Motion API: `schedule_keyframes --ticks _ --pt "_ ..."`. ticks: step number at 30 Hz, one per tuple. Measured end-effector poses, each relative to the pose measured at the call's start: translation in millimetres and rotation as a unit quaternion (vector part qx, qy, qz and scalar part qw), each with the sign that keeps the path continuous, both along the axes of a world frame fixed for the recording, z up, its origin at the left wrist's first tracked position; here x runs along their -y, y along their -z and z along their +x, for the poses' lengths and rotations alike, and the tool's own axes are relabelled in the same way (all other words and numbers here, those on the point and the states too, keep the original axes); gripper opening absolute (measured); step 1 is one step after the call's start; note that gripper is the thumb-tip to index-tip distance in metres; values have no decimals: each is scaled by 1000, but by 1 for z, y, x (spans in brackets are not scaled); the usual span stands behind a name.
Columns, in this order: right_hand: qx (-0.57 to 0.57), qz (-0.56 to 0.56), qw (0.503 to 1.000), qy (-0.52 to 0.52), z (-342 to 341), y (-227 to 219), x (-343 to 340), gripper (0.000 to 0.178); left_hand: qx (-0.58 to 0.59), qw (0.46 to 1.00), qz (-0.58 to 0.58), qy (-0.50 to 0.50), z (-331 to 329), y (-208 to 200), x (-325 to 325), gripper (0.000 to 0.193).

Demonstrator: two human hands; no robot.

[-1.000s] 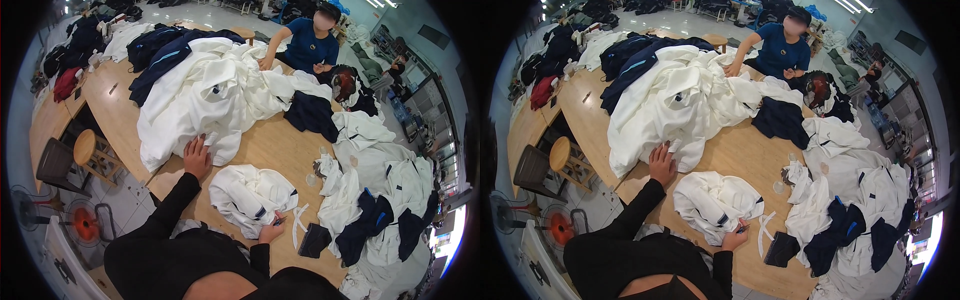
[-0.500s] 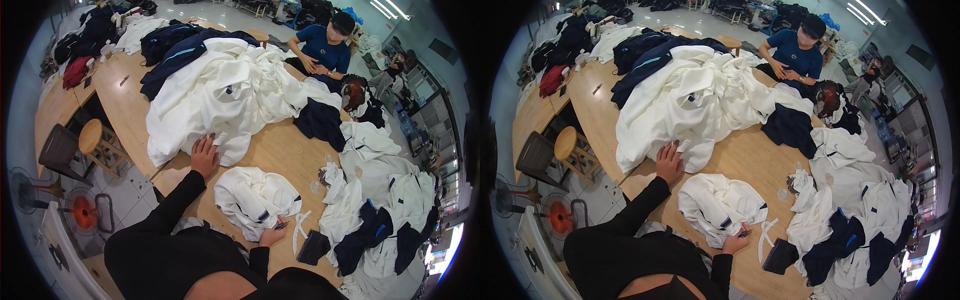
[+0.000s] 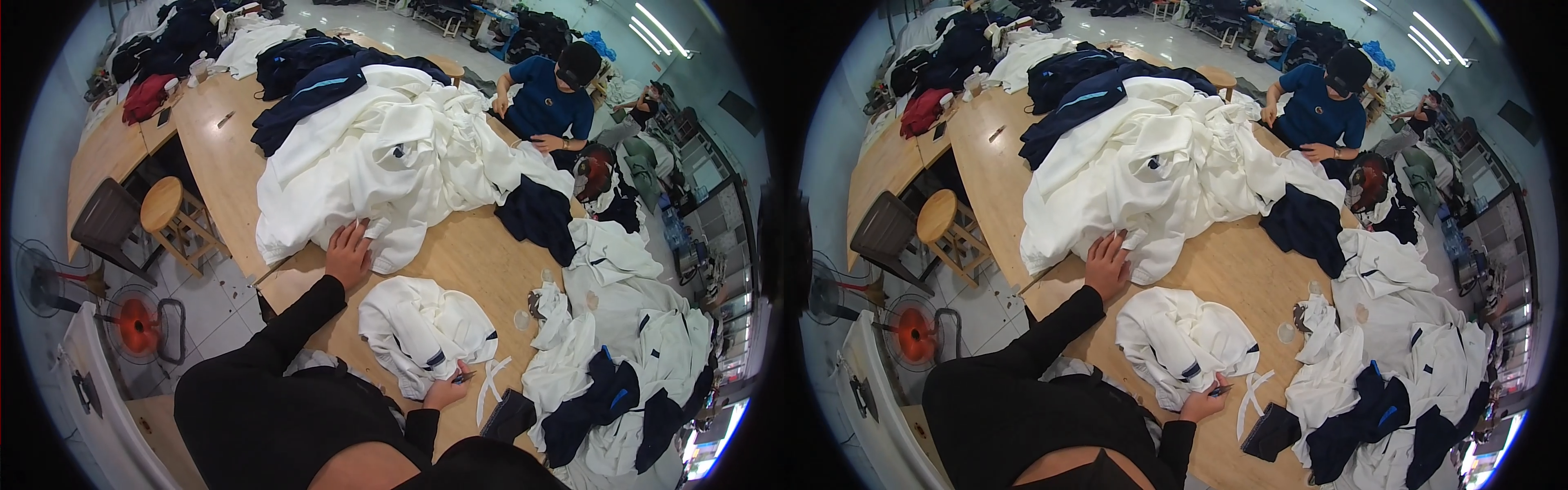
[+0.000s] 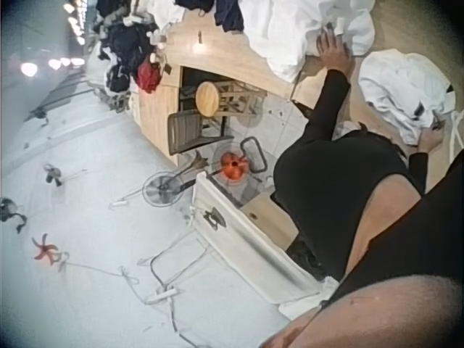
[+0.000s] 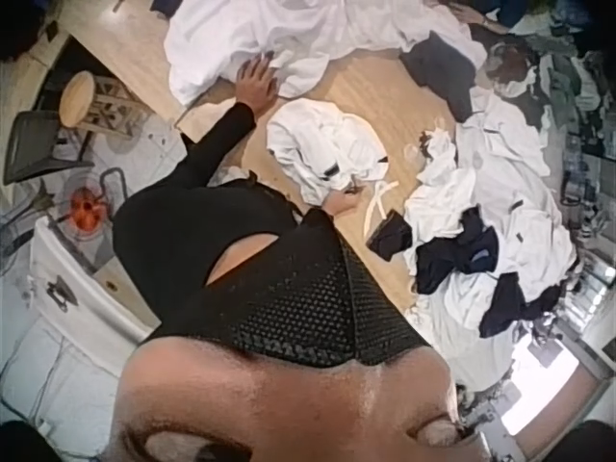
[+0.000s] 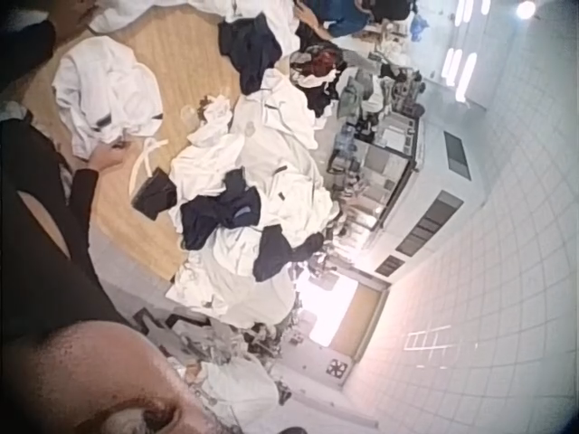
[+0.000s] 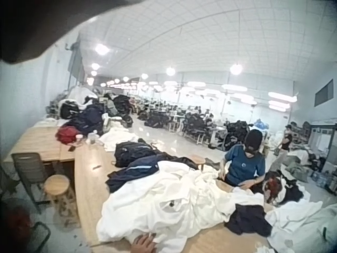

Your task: Trimming loose threads from the waistbands of white garments using snipping scissors in a garment factory.

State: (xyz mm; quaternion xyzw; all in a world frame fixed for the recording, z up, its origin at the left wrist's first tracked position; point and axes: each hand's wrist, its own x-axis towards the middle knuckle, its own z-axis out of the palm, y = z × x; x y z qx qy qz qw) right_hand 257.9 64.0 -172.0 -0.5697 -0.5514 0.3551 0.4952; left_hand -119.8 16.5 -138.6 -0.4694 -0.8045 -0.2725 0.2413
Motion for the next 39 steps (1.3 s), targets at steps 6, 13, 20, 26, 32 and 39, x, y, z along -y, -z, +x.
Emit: schedule_keyframes --ticks 6,13,20,26,32,39 --pt "1 -15 1000 -6 1 -3 -1 22 -2 1000 2 -3 1 0 -1 41" --pt "21 -9 1000 -5 0 -3 0 21 3 1000 3 2 0 2 -1 43" --pt "29 3 1000 -3 3 2 -2 21 3 1000 6 -1 0 2 0 43" --pt "18 5 1000 -3 -1 0 0 20 1 1000 7 -8 0 -1 3 40" --pt "37 -13 999 -9 0 -6 2 21 6 1000 13 9 -1 0 2 42" --pt "22 -11 1000 -9 -2 -4 1 20 0 1000 8 1 -1 0 1 44"
